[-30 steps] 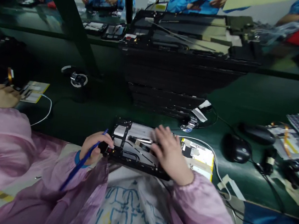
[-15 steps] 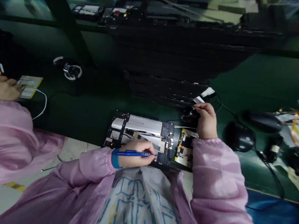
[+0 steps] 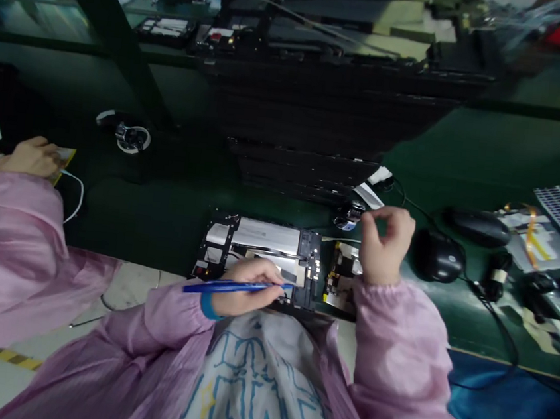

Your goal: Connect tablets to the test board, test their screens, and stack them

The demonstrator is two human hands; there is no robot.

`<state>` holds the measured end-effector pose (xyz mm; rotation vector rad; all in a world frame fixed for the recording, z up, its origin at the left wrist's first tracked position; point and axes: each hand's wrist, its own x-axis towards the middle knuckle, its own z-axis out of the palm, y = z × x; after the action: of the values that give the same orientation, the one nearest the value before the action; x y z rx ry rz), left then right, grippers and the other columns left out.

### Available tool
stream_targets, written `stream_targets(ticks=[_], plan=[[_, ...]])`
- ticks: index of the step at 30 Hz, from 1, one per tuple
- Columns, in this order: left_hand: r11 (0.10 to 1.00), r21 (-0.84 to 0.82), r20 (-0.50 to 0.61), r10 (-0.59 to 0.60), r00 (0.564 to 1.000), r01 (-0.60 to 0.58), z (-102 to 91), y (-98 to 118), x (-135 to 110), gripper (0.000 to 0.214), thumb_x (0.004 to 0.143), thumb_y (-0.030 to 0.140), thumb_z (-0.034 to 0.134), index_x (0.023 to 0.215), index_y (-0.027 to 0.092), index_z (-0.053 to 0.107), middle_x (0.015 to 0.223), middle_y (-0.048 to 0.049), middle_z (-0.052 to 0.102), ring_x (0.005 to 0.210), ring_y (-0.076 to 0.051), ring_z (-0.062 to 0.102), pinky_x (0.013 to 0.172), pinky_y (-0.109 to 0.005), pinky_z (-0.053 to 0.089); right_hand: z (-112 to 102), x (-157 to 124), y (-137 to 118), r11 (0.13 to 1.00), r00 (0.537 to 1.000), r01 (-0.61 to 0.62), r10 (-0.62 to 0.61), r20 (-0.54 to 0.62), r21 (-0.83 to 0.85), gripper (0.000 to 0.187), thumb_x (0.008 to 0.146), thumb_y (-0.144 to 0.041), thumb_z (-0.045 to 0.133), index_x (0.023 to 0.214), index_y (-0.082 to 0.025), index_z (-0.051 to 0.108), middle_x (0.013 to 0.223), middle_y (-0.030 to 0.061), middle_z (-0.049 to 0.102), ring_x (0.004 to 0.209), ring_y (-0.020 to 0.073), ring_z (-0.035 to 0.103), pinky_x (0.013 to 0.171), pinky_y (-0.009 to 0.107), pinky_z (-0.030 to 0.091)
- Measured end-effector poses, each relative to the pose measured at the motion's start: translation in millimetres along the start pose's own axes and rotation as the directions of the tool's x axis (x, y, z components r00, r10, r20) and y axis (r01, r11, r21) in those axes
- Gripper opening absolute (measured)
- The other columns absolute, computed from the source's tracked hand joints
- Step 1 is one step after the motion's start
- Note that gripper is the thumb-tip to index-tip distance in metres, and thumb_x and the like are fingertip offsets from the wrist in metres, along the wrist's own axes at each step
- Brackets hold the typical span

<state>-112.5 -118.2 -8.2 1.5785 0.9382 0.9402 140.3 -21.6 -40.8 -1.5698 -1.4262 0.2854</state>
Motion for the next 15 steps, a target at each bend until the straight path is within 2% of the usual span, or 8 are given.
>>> stream_targets(ticks=[2,3,5,6,8,11,13,15], plan=[[1.0,0.013,-0.179,0.018,0.984,-0.015,-23.7,3,-8,0.018,0.09,0.032,0.053,0.091,0.016,0.061,0.091,-0.009,0.072,0.075,-0.016,0.069,0.068,-0.026,0.053,-13,-27,-14,0.994,0.991,0.063,-0.052,0.121,-0.084,0.03,0.078,-0.048,0.06,0.069,-0.02,0.058,0.081,0.0067,0.058,0.093,0.0272,0.051,0.095,0.051,0.035],[0.996,0.093,-0.282,0.027,0.959,-0.001,-36.8,2,-13,0.02,0.092,0.032,0.05,0.092,0.017,0.062,0.096,-0.0094,0.073,0.084,-0.017,0.07,0.077,-0.028,0.054,-19,-43,-18,0.96,0.963,0.136,-0.07,0.26,-0.245,0.033,0.083,-0.051,0.054,0.075,-0.02,0.062,0.087,0.0093,0.06,0.1,0.0304,0.051,0.095,0.053,0.035],[0.959,0.266,-0.461,0.036,0.887,0.099,-61.4,-4,-21,0.02,0.093,0.034,0.047,0.09,0.018,0.06,0.108,-0.0107,0.072,0.105,-0.021,0.066,0.096,-0.035,0.048,-26,-74,-18,0.86,0.886,0.309,-0.104,0.452,-0.407,0.044,0.09,-0.052,0.042,0.101,-0.017,0.066,0.112,0.0156,0.061,0.116,0.0373,0.046,0.096,0.061,0.034],[0.933,0.315,-0.517,0.016,0.856,0.173,-71.5,-9,-25,0.019,0.093,0.034,0.048,0.09,0.018,0.058,0.116,-0.0122,0.069,0.113,-0.022,0.063,0.102,-0.038,0.044,-27,-87,-15,0.824,0.859,0.375,-0.138,0.492,-0.424,0.048,0.092,-0.051,0.036,0.112,-0.016,0.063,0.126,0.0175,0.057,0.127,0.0402,0.04,0.1,0.067,0.028],[0.895,0.337,-0.541,-0.07,0.838,0.292,-85.0,-20,-34,0.015,0.089,0.033,0.053,0.092,0.019,0.052,0.128,-0.0167,0.062,0.122,-0.026,0.058,0.106,-0.044,0.041,-25,-107,-4,0.798,0.808,0.463,-0.201,0.554,-0.386,0.051,0.096,-0.046,0.027,0.123,-0.014,0.058,0.141,0.0177,0.047,0.139,0.0418,0.026,0.102,0.072,0.022],[0.89,0.326,-0.455,-0.148,0.878,0.319,-89.5,-34,-46,0.015,0.084,0.029,0.058,0.089,0.02,0.047,0.135,-0.0198,0.055,0.132,-0.029,0.048,0.108,-0.048,0.038,-17,-122,6,0.832,0.75,0.489,-0.247,0.614,-0.262,0.052,0.097,-0.042,0.026,0.133,-0.011,0.048,0.15,0.0206,0.036,0.146,0.0417,0.011,0.103,0.076,0.017],[0.92,0.277,-0.445,-0.133,0.886,0.277,-86.4,-36,-52,0.013,0.086,0.029,0.055,0.086,0.021,0.044,0.139,-0.019,0.052,0.136,-0.028,0.044,0.11,-0.048,0.035,-15,-131,6,0.883,0.753,0.433,-0.243,0.612,-0.182,0.057,0.097,-0.041,0.031,0.146,-0.012,0.032,0.154,0.0207,0.027,0.147,0.0407,0.003,0.105,0.076,0.013],[0.953,0.206,-0.478,-0.099,0.873,0.22,-81.7,-34,-58,0.014,0.09,0.03,0.05,0.084,0.022,0.041,0.136,-0.0173,0.053,0.132,-0.027,0.048,0.109,-0.047,0.036,-17,-139,3,0.948,0.795,0.303,-0.192,0.576,-0.103,0.066,0.096,-0.039,0.035,0.154,-0.017,0.011,0.158,0.0174,0.018,0.147,0.0389,-0.001,0.108,0.074,0.012]])
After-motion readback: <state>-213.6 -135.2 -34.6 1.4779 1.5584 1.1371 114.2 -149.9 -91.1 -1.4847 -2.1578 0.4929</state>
